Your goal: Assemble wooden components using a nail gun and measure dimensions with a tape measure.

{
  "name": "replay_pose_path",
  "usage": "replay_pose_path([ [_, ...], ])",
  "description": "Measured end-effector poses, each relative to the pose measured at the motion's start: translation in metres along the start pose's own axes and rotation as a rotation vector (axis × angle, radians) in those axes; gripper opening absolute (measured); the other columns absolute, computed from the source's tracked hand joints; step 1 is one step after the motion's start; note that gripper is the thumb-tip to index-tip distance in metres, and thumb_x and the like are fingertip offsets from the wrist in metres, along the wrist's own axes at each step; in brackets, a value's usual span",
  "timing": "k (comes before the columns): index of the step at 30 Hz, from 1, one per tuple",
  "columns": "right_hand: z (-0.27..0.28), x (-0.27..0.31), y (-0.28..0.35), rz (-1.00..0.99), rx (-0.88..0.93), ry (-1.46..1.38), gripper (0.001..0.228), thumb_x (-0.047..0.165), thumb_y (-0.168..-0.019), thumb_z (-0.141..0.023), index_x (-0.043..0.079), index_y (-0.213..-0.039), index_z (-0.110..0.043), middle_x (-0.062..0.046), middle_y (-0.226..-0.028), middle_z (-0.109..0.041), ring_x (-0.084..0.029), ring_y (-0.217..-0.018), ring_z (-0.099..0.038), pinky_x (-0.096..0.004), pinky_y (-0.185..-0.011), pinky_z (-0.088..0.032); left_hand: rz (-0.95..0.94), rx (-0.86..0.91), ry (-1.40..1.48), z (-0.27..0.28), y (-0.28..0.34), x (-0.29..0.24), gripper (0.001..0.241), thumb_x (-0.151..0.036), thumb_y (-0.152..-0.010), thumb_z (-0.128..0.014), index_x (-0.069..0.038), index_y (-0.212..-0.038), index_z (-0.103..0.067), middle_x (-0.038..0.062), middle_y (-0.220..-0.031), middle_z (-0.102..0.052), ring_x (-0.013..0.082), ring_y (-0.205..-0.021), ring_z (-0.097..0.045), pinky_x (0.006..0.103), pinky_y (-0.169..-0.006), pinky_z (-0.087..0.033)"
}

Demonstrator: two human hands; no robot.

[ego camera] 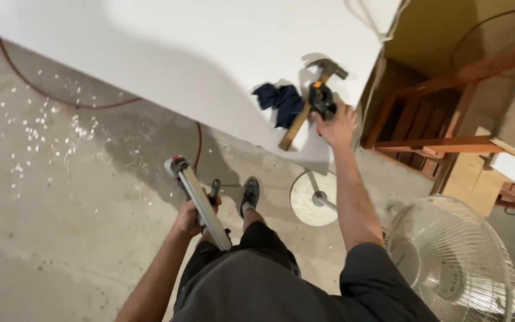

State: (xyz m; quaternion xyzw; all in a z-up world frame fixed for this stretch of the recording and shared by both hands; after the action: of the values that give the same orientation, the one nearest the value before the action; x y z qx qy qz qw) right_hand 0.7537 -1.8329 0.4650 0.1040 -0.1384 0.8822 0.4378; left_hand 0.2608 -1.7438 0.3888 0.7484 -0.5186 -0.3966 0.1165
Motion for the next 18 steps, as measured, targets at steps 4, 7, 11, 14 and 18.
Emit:
replay_pose_path([
  [4,0.029,0.035,0.059,0.237,-0.426,-0.243,0.058,0.038,-0.085,-0.087,0.000,-0.122,-0.063,-0.026,-0.116,-0.060,-0.047,-0.110,-0.063,-0.055,-0.094,-0.051,0.020,-0.022,-0.002,0.018,0.008,0.000,0.032,-0.028,-0.082,-0.063,0.002,-0.092,-0.069,0.018,-0.061,-0.060,0.0187,-0.045,-0.053,0.0320,-0.044,-0.049],
  [7,-0.064,0.120,0.151,0.380,-0.095,-0.673,0.045,0.044,-0.093,-0.059,0.004,-0.108,-0.071,-0.020,-0.102,-0.069,-0.040,-0.102,-0.067,-0.047,-0.095,-0.051,0.015,-0.064,-0.020,0.053,0.009,0.009,0.041,-0.029,-0.082,-0.062,0.007,-0.097,-0.071,0.017,-0.062,-0.060,0.0190,-0.047,-0.055,0.0327,-0.046,-0.050],
  [11,-0.198,0.213,0.203,-0.183,1.004,-1.122,0.033,0.038,-0.091,-0.076,0.013,-0.112,-0.069,-0.007,-0.086,-0.075,-0.019,-0.071,-0.069,-0.037,-0.073,-0.055,-0.011,-0.245,-0.052,0.072,0.040,-0.006,0.041,-0.023,-0.078,-0.065,0.010,-0.100,-0.075,0.024,-0.075,-0.070,0.0265,-0.061,-0.065,0.0391,-0.059,-0.056],
  [14,-0.453,0.087,0.175,-0.595,0.554,-1.582,0.038,0.019,-0.091,-0.075,0.006,-0.126,-0.070,-0.019,-0.124,-0.071,-0.035,-0.116,-0.068,-0.058,-0.099,-0.051,-0.018,-0.528,0.071,0.055,0.067,-0.038,0.027,-0.006,-0.069,-0.069,0.002,-0.096,-0.070,0.019,-0.069,-0.064,0.0330,-0.054,-0.064,0.0441,-0.052,-0.056],
  [18,-0.443,0.107,0.190,-0.808,0.470,-1.699,0.038,0.014,-0.094,-0.066,0.004,-0.130,-0.063,-0.020,-0.129,-0.065,-0.037,-0.121,-0.063,-0.057,-0.104,-0.048,-0.032,-0.635,0.053,0.126,0.076,-0.011,0.027,-0.002,-0.067,-0.068,-0.002,-0.094,-0.064,0.015,-0.066,-0.061,0.0296,-0.053,-0.064,0.0391,-0.049,-0.053],
])
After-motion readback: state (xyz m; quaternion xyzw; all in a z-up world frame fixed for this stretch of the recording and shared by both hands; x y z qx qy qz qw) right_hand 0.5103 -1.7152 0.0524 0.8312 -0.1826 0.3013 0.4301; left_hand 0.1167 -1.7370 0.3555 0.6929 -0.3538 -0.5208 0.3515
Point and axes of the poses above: each hand's wrist, its own y-axis away from the middle knuckle, its own z-axis out of the back of the hand, x = y × z, the point moved 10 cm from there along -y, towards the middle knuckle
